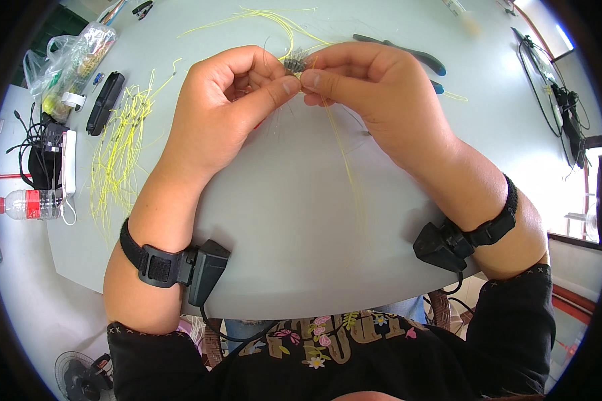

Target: Assemble silicone fishing lure skirts onto a lure head.

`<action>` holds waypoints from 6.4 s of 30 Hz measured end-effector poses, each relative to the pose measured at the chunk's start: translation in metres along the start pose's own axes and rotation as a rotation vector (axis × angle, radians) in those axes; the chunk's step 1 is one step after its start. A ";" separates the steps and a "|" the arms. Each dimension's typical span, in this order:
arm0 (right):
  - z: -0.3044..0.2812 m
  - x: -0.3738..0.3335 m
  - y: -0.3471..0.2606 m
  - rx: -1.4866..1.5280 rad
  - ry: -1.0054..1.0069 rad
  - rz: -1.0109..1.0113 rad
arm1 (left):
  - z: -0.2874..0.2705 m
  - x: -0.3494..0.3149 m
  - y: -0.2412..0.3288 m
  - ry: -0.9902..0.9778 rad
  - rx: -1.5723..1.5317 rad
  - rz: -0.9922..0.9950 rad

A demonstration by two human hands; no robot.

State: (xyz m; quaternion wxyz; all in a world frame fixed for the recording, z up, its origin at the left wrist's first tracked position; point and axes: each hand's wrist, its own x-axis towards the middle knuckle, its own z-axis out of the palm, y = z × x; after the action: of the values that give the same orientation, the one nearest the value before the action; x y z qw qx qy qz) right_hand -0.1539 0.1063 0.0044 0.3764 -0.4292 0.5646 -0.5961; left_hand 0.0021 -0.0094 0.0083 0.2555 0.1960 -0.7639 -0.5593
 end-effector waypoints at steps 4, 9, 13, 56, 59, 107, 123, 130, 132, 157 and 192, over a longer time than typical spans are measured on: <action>-0.001 0.001 0.001 -0.034 -0.027 0.013 | 0.000 0.001 -0.001 0.018 -0.015 0.025; -0.001 0.000 -0.001 -0.064 -0.062 0.021 | 0.001 0.001 -0.001 0.024 0.000 0.025; 0.001 0.000 0.002 -0.144 -0.085 0.048 | 0.001 0.001 0.001 0.025 0.067 0.019; -0.003 0.005 0.001 -0.423 -0.011 -0.046 | -0.010 0.003 -0.007 -0.023 0.391 0.137; 0.000 0.005 -0.007 -0.407 -0.002 0.006 | -0.013 0.004 -0.007 -0.013 0.383 0.145; 0.180 0.023 -0.142 0.499 -0.555 0.087 | -0.019 0.029 -0.055 0.341 0.126 0.360; 0.050 0.071 -0.118 -0.361 -0.180 0.050 | -0.023 0.022 -0.042 0.241 -0.067 0.194; -0.072 0.025 -0.067 -1.049 -0.143 0.137 | -0.027 0.024 -0.040 0.206 -0.035 0.090; -0.082 0.010 -0.059 -1.099 -0.127 0.170 | -0.025 0.024 -0.039 0.209 -0.053 0.086; -0.071 0.000 -0.011 -1.184 0.007 -0.045 | -0.020 0.023 -0.035 0.223 0.041 0.129; -0.089 0.008 -0.044 -1.219 0.038 -0.148 | -0.023 0.023 -0.032 0.228 0.082 0.122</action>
State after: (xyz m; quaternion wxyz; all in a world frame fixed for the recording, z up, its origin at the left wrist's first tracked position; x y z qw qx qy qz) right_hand -0.2388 0.1334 0.0494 0.0107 -0.5945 0.7793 -0.1980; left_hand -0.0015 -0.0498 -0.0124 0.3659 0.2217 -0.7626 -0.4852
